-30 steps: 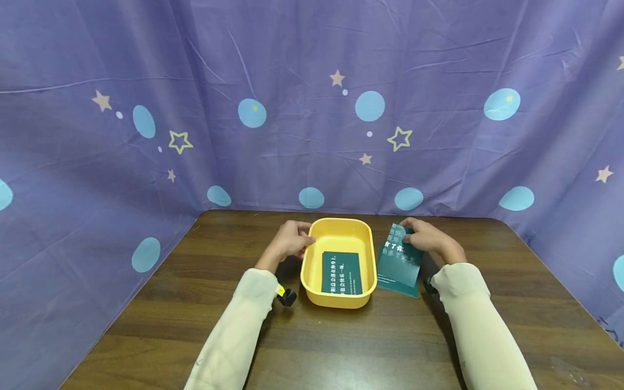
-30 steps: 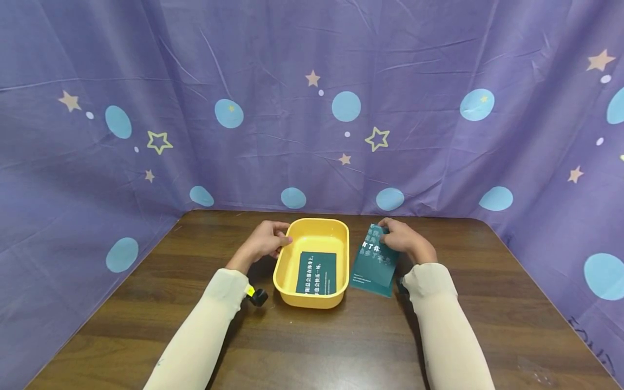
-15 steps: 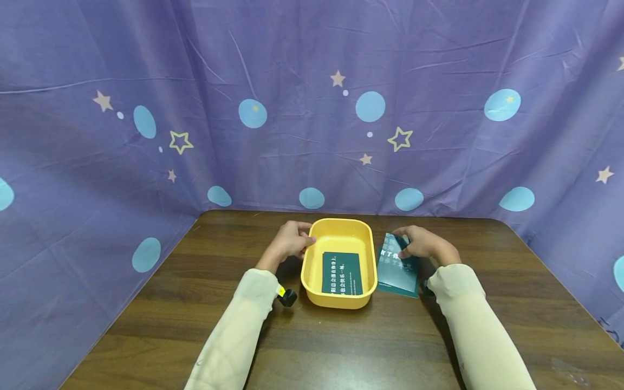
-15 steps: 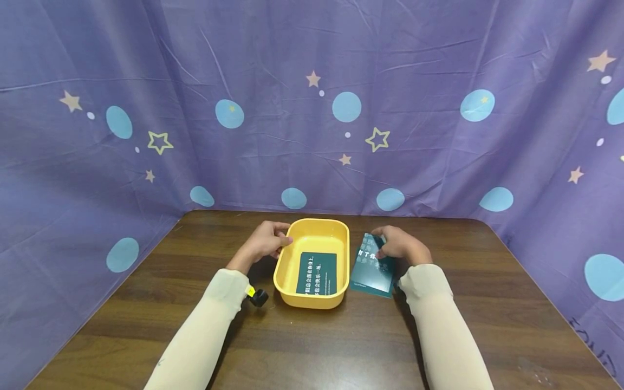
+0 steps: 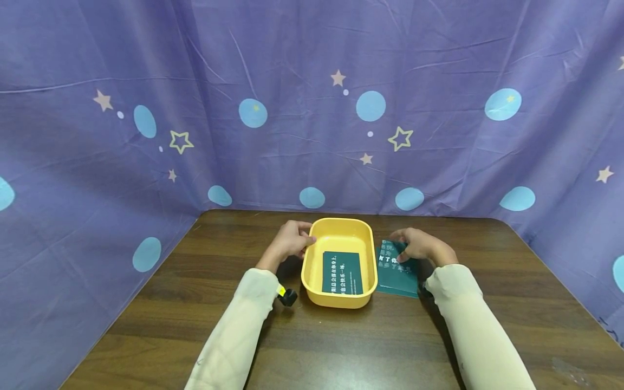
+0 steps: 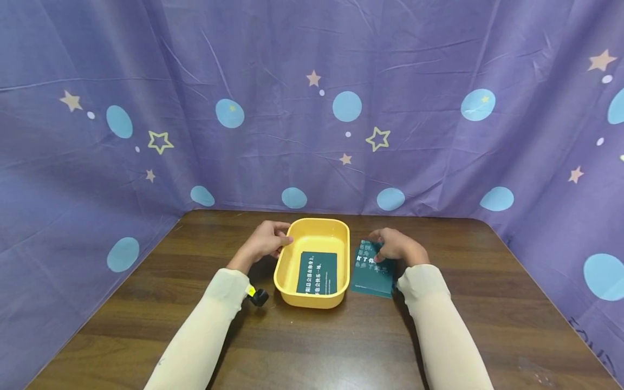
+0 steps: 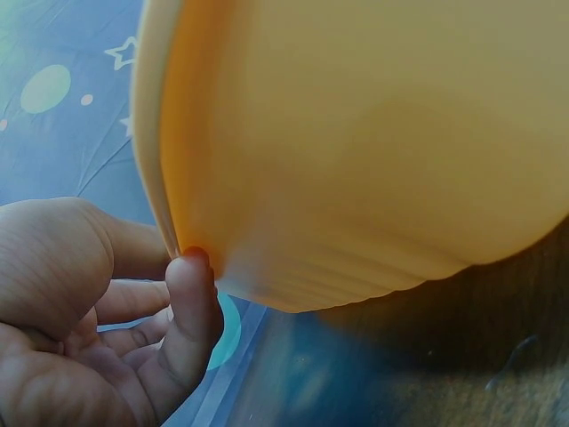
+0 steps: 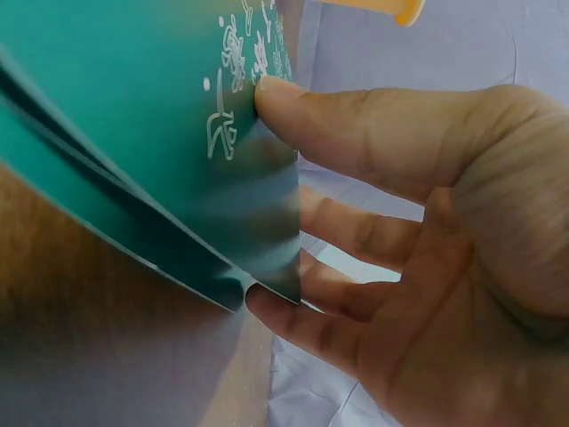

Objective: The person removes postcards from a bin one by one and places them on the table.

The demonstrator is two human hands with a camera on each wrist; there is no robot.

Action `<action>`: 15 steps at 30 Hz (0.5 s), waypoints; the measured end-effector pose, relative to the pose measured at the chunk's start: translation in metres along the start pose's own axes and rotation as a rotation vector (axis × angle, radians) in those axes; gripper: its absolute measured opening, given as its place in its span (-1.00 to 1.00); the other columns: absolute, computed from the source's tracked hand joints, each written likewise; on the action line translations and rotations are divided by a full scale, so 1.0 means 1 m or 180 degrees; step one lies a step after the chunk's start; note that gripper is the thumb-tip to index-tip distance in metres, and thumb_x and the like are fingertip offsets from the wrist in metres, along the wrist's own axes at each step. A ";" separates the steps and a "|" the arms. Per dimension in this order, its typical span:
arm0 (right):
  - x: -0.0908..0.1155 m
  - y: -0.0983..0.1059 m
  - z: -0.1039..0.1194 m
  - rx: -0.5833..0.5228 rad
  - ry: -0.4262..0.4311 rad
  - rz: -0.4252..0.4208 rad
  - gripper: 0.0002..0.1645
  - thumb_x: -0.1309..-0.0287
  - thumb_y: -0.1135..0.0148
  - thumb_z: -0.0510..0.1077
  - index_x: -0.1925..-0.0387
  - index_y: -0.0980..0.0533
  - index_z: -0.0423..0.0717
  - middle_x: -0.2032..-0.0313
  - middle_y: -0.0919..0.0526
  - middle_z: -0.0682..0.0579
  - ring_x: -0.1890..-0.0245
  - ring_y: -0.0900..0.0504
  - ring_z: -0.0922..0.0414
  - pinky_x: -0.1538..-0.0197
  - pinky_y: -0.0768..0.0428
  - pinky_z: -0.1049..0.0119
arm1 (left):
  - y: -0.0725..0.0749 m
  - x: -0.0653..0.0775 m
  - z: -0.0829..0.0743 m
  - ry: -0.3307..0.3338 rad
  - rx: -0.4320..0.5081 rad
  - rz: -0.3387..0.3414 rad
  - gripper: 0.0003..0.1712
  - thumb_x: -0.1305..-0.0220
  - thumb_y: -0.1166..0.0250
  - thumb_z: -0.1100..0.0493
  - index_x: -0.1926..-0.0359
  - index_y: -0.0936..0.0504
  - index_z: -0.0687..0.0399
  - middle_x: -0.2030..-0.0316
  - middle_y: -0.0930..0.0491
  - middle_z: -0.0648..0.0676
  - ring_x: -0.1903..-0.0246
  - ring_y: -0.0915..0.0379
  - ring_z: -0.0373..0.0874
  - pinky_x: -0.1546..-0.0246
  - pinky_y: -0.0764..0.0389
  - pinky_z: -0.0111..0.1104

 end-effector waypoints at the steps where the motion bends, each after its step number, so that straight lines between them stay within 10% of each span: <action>1: -0.001 -0.001 0.000 0.0005 -0.0001 0.0003 -0.17 0.10 -0.48 -0.34 -0.27 -0.38 -0.29 -0.17 -0.44 -0.31 -0.20 -0.35 -0.24 -0.22 -0.39 -0.15 | 0.000 0.000 0.000 0.0004 -0.0007 -0.0001 -0.44 -0.29 -0.30 0.29 -0.30 -0.42 0.26 0.24 -0.62 0.28 0.50 -0.60 0.03 0.58 -0.70 -0.24; 15: -0.002 0.000 0.004 0.0288 0.0036 -0.0099 -0.19 0.20 -0.54 -0.33 -0.19 -0.44 -0.30 0.09 -0.53 -0.21 0.02 -0.47 -0.12 -0.08 -0.48 -0.05 | 0.001 0.000 0.001 0.0013 0.0004 0.0013 -0.46 -0.30 -0.30 0.27 -0.28 -0.44 0.23 0.25 -0.62 0.27 0.55 -0.58 -0.03 0.57 -0.70 -0.23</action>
Point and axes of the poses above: each hand's wrist, its own x-axis away from the middle knuckle, its own y-axis out of the back of the hand, z = x × y, the point moved 5 cm from there along -x, towards the middle knuckle
